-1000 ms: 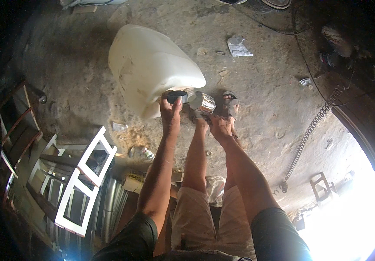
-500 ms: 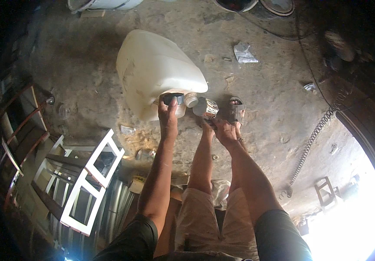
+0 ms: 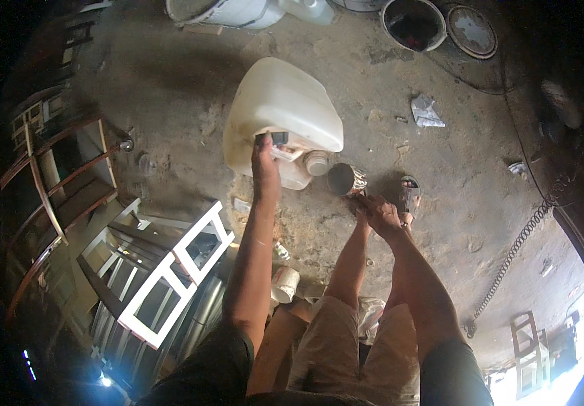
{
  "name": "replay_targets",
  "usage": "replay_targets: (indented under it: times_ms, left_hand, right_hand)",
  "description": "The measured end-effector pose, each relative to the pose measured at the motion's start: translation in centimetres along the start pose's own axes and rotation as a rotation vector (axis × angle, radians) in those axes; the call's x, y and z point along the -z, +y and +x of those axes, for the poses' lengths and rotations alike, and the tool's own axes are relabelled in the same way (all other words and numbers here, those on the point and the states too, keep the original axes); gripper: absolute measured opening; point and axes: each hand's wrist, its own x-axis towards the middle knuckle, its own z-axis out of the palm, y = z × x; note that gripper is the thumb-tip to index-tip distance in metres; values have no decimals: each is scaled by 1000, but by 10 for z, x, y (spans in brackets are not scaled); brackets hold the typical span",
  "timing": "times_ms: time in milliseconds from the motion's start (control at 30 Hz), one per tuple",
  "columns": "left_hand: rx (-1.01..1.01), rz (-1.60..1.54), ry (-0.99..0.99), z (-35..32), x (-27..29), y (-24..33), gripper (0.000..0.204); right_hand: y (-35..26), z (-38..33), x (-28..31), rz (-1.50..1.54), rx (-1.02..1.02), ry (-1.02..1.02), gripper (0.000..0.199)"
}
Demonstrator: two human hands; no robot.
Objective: The person paints a wooden bench and a small wooden shelf using a spray gun, then refills the spray gun's reservoir with liquid from a large plastic container.
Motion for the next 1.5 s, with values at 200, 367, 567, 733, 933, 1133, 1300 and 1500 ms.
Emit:
replay_targets:
  times_ms: [200, 367, 567, 733, 933, 1133, 1300, 1500]
  left_hand:
    - [-176, 251, -41, 87, 29, 60, 52]
    - [-168, 168, -62, 144, 53, 95, 55]
    - [-231, 385, -52, 150, 66, 104, 64]
    - [-181, 1224, 57, 120, 81, 88, 83]
    - [-197, 1289, -102, 132, 65, 50, 86]
    - [-113, 1235, -76, 147, 70, 46, 105]
    - [-34, 974, 38, 18, 51, 81, 117]
    - [102, 151, -535, -273, 50, 68, 57]
  right_hand:
    - [-35, 1, 36, -18, 85, 144, 46]
    - [-57, -18, 73, 143, 183, 368, 33]
    - [-73, -76, 127, 276, 43, 349, 32]
    - [-93, -126, 167, 272, 38, 384, 30]
    - [-119, -162, 197, 322, -50, 391, 32]
    - [-133, -176, 205, 488, -85, 424, 33]
    - [-182, -203, 229, 272, -6, 389, 35]
    - [-311, -233, 234, 580, 108, 198, 42]
